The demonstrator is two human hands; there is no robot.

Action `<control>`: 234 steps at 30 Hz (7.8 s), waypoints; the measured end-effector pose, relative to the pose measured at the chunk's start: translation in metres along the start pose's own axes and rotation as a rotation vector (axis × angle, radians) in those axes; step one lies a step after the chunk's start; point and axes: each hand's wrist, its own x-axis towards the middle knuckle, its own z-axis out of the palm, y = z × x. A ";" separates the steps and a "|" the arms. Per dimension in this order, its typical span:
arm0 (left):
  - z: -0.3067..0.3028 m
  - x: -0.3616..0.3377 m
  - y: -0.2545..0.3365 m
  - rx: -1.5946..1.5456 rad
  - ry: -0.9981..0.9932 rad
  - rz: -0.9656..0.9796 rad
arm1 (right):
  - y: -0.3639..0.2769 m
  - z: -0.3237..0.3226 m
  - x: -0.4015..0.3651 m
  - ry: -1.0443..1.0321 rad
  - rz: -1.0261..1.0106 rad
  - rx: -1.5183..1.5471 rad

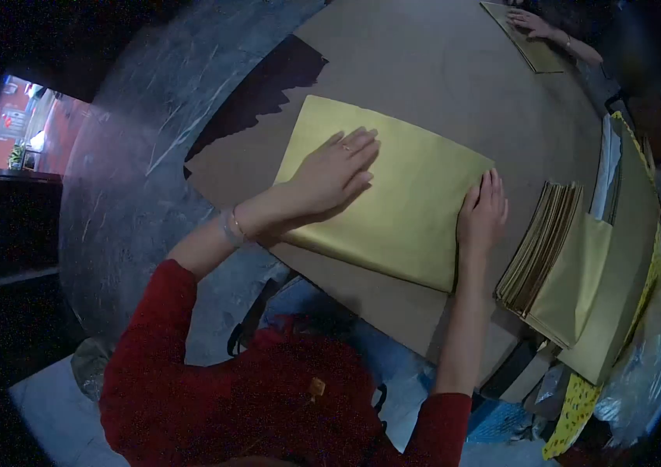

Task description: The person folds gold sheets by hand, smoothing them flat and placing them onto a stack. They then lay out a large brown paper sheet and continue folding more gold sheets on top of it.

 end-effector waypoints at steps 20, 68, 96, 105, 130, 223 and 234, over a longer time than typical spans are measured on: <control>0.003 -0.035 -0.040 0.160 0.028 -0.149 | 0.005 0.002 0.000 -0.031 0.009 -0.048; -0.006 0.031 -0.052 0.087 0.118 -0.017 | -0.004 -0.007 0.006 -0.074 -0.042 -0.196; -0.011 0.072 -0.076 0.023 -0.021 -0.108 | -0.005 -0.008 0.006 -0.048 -0.039 -0.219; -0.005 0.076 -0.080 -0.016 0.008 -0.156 | -0.002 -0.008 0.005 -0.055 -0.069 -0.235; -0.009 0.077 -0.079 0.012 -0.067 -0.233 | -0.002 -0.004 0.008 -0.061 -0.092 -0.472; 0.063 0.043 -0.011 0.251 0.236 -0.129 | 0.037 -0.034 -0.083 -0.087 -0.300 -0.132; 0.067 0.040 -0.010 0.259 0.285 -0.120 | 0.030 -0.036 -0.095 -0.081 -0.199 -0.019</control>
